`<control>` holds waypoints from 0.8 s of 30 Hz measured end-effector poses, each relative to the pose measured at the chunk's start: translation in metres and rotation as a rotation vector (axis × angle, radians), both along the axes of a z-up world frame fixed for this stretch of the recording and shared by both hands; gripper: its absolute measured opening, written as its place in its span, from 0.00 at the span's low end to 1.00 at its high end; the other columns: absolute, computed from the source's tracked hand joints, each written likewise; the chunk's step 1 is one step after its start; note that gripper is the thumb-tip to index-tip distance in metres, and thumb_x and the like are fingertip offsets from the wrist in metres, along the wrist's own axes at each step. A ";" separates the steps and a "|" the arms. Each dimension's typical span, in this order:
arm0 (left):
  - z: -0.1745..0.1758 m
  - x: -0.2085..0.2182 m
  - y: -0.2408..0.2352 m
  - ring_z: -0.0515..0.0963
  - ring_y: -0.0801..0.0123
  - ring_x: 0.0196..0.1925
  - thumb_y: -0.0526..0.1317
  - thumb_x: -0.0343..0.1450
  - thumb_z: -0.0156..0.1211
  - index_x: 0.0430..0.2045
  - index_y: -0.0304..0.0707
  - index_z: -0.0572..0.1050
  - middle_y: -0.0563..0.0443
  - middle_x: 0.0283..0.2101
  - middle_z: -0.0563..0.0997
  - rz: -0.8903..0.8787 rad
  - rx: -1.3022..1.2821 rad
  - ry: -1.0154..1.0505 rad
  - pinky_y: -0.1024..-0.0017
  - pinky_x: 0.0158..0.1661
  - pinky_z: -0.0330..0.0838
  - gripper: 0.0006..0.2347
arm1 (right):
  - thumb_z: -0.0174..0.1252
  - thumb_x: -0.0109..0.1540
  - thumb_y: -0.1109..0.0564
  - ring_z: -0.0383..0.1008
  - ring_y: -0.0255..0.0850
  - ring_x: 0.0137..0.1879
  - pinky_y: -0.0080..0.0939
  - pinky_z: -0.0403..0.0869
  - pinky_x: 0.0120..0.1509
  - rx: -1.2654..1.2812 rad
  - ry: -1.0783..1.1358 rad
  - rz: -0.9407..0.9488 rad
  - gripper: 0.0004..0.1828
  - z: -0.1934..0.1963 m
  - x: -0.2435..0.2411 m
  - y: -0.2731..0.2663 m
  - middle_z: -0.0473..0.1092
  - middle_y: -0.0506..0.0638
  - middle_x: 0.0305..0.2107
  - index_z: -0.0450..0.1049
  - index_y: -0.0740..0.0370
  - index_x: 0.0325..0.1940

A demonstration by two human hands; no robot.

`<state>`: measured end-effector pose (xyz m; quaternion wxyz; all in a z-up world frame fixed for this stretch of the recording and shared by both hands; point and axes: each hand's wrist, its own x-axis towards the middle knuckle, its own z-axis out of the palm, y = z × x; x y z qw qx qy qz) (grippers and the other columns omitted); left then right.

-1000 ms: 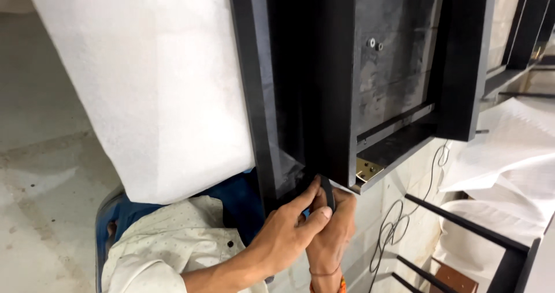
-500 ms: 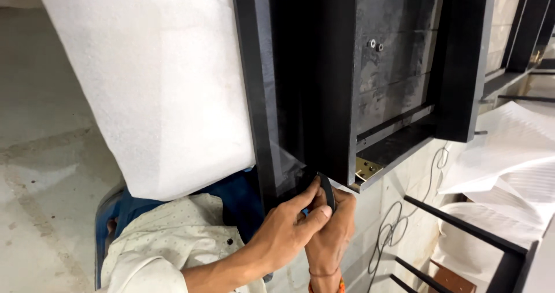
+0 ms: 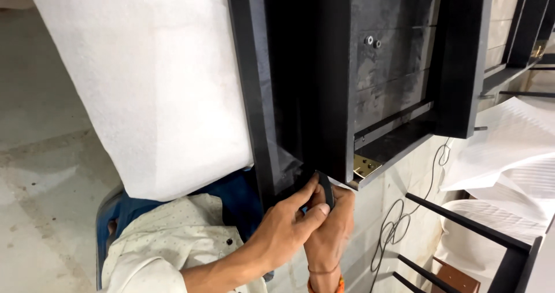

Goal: The person sits on the floor and sands the edge of a black wooden furniture panel using a sanding block, working along the edge and corner. They then lift the panel and fit it into the frame of the furniture piece, aligning it with the help of another person.

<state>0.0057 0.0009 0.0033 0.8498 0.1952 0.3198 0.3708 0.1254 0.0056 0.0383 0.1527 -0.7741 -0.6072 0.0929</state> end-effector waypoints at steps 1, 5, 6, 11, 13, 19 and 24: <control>0.003 -0.003 0.003 0.78 0.54 0.57 0.50 0.75 0.52 0.74 0.36 0.52 0.33 0.61 0.75 0.037 -0.002 -0.013 0.67 0.58 0.71 0.33 | 0.61 0.64 0.57 0.75 0.38 0.35 0.40 0.73 0.36 -0.043 0.001 0.029 0.13 0.004 -0.004 0.004 0.73 0.52 0.31 0.68 0.66 0.48; 0.007 -0.008 0.009 0.81 0.53 0.58 0.51 0.72 0.52 0.71 0.35 0.54 0.35 0.62 0.76 0.035 -0.024 -0.016 0.66 0.58 0.72 0.33 | 0.61 0.64 0.56 0.76 0.37 0.34 0.39 0.73 0.37 0.007 -0.085 0.124 0.12 0.010 -0.010 0.009 0.74 0.53 0.31 0.70 0.66 0.47; 0.005 -0.004 0.006 0.81 0.53 0.58 0.51 0.72 0.52 0.71 0.35 0.54 0.35 0.62 0.76 0.038 -0.026 -0.022 0.66 0.58 0.72 0.33 | 0.61 0.64 0.56 0.76 0.37 0.34 0.39 0.73 0.37 0.005 -0.091 0.127 0.12 0.010 -0.010 0.009 0.74 0.53 0.31 0.70 0.66 0.47; 0.005 -0.006 0.004 0.78 0.56 0.61 0.51 0.73 0.52 0.72 0.36 0.52 0.36 0.63 0.75 0.069 -0.029 -0.078 0.67 0.61 0.69 0.33 | 0.60 0.64 0.55 0.77 0.42 0.34 0.41 0.73 0.38 -0.080 -0.043 0.073 0.12 0.004 -0.002 0.008 0.75 0.54 0.31 0.69 0.66 0.44; 0.005 -0.006 0.011 0.80 0.56 0.60 0.51 0.73 0.52 0.72 0.37 0.52 0.36 0.62 0.76 0.070 -0.037 -0.072 0.67 0.60 0.70 0.33 | 0.60 0.64 0.55 0.76 0.42 0.34 0.42 0.74 0.38 -0.055 -0.031 0.052 0.12 0.004 -0.003 0.012 0.75 0.55 0.30 0.70 0.66 0.45; 0.003 -0.005 0.009 0.80 0.56 0.59 0.51 0.72 0.53 0.72 0.37 0.54 0.37 0.62 0.76 0.062 -0.030 -0.079 0.67 0.59 0.72 0.33 | 0.59 0.64 0.54 0.77 0.38 0.34 0.41 0.74 0.36 -0.032 -0.034 0.043 0.13 0.009 -0.009 0.013 0.76 0.53 0.30 0.69 0.66 0.47; 0.005 -0.008 0.005 0.79 0.56 0.61 0.52 0.72 0.52 0.72 0.38 0.54 0.37 0.64 0.74 0.028 -0.049 -0.071 0.67 0.59 0.71 0.33 | 0.58 0.66 0.53 0.75 0.39 0.34 0.41 0.72 0.36 -0.025 -0.055 0.087 0.13 0.005 -0.012 0.009 0.75 0.54 0.30 0.70 0.66 0.47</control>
